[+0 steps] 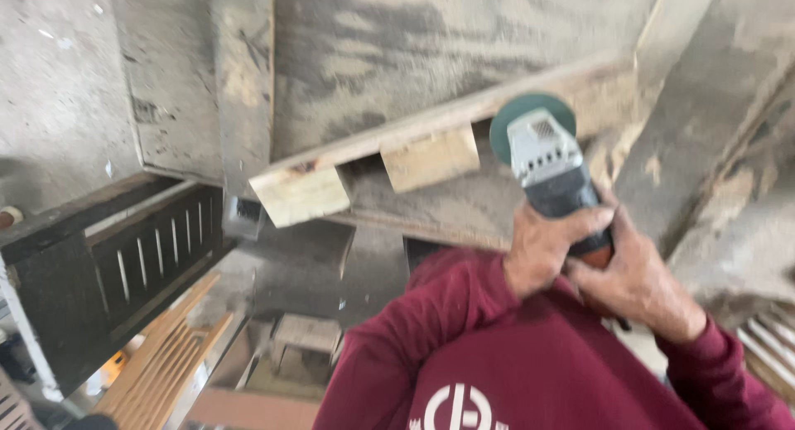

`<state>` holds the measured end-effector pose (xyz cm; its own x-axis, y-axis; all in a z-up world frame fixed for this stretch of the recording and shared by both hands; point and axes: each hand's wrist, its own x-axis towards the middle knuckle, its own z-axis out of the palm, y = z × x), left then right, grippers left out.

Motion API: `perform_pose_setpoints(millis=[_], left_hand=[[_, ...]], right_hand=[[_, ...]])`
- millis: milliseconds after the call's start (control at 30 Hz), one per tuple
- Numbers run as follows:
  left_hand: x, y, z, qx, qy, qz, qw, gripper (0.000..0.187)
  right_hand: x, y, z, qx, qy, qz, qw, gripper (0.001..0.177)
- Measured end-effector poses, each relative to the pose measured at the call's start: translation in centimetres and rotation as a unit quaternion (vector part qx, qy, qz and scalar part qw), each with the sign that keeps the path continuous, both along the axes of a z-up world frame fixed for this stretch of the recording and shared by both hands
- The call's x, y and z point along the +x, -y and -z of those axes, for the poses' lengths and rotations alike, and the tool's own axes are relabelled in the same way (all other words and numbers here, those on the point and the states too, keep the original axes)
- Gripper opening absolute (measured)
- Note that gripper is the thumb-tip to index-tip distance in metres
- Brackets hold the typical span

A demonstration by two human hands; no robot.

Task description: The person uses an angle grinder with a sanding disc to smooth the surface of a wooden pallet. They systematically move the tool across the wood, generating sawdust, and briefly reposition the pallet to access different areas.

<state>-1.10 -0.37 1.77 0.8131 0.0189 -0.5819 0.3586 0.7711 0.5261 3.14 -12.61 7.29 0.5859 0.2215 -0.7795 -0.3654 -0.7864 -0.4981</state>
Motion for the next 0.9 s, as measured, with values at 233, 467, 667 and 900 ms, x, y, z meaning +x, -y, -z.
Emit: perform_pose_setpoints(millis=[233, 467, 667, 900], left_hand=[[0.2, -1.1, -0.2, 0.003, -0.076, -0.004, 0.997, 0.023], [-4.5, -2.7, 0.1, -0.051, -0.138, -0.017, 0.989, 0.024], [-4.1, -5.4, 1.8, -0.046, -0.160, 0.031, 0.986, 0.027], [-5.1, -6.3, 0.1, -0.023, -0.135, 0.030, 0.990, 0.028]], right_hand=[[-1.0, -0.3, 2.2, 0.091, 0.018, 0.004, 0.996, 0.104], [-4.9, -1.8, 2.6, 0.145, -0.063, 0.021, 0.987, 0.107], [-5.6, -3.8, 4.2, 0.131, -0.048, 0.015, 0.990, 0.104], [-6.4, -5.6, 2.8, 0.097, -0.077, 0.011, 0.992, 0.108]])
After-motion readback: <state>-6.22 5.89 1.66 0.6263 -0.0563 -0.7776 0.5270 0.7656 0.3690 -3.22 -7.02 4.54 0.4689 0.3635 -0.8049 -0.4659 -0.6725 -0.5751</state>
